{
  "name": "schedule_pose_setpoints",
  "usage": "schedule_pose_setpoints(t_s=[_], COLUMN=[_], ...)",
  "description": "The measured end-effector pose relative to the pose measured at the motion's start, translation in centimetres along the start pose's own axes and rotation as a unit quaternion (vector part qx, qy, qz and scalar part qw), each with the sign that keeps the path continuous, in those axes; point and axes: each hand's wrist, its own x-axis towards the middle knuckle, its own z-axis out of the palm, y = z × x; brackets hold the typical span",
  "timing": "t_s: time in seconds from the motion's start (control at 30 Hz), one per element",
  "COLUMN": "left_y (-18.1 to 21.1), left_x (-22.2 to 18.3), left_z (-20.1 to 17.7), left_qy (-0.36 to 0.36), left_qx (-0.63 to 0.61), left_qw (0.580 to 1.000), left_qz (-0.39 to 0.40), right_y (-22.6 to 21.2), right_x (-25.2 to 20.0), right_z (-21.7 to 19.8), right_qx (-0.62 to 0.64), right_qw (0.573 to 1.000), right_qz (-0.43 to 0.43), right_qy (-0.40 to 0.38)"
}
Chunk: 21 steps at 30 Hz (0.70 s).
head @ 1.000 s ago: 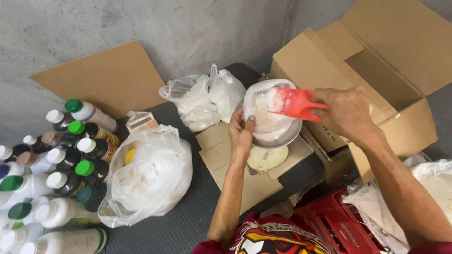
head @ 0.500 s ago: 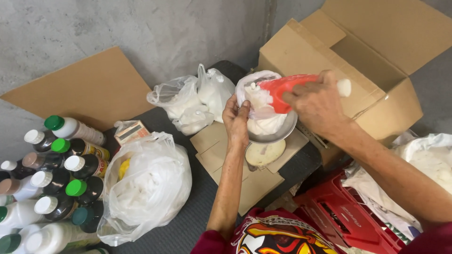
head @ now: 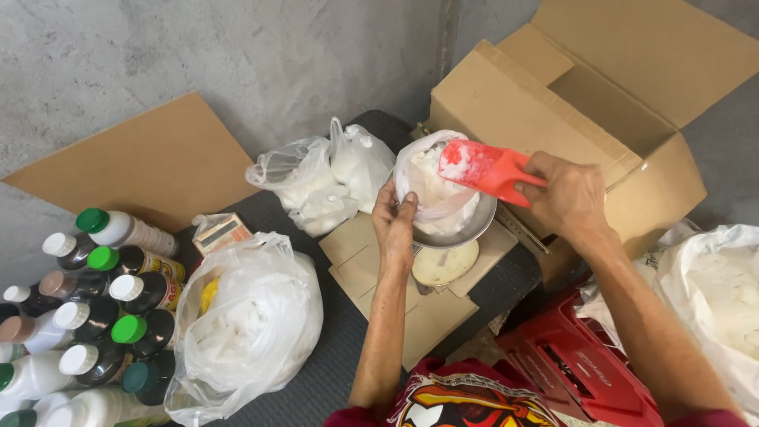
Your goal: Weighing white powder from a large bag into smaller plastic bags using a scale and a scoop.
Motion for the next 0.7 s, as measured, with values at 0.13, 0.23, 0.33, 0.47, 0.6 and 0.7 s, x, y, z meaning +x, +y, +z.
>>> schedule_pose_setpoints(t_s=[0.13, 0.23, 0.33, 0.47, 0.6, 0.7], left_y=[-0.4, -0.4, -0.4, -0.3, 0.0, -1.0], left_x=[0.2, -0.2, -0.5, -0.6, -0.9, -0.8], left_z=[-0.1, -0.1, 0.6, 1.6, 2.8, 3.1], left_qy=[0.017, -0.009, -0.009, 0.022, 0.046, 0.047], left_qx=[-0.001, -0.007, -0.006, 0.000, 0.025, 0.012], left_qw=[1.000, 1.000, 1.000, 1.000, 0.998, 0.998], left_qz=[-0.012, -0.002, 0.006, 0.012, 0.023, 0.050], right_y=[0.8, 1.0, 1.7, 3.7, 3.3, 5.1], right_x=[-0.8, -1.7, -2.1, -3.1, -3.6, -4.1], right_z=[-0.1, -0.9, -1.4, -1.2, -3.5, -4.0], right_qx=[0.005, 0.055, 0.131, 0.295, 0.313, 0.363], right_qw=[0.998, 0.994, 0.981, 0.945, 0.930, 0.913], right_qz=[0.067, 0.093, 0.141, 0.144, 0.195, 0.184], right_qy=[-0.015, 0.000, 0.001, -0.004, -0.011, -0.009])
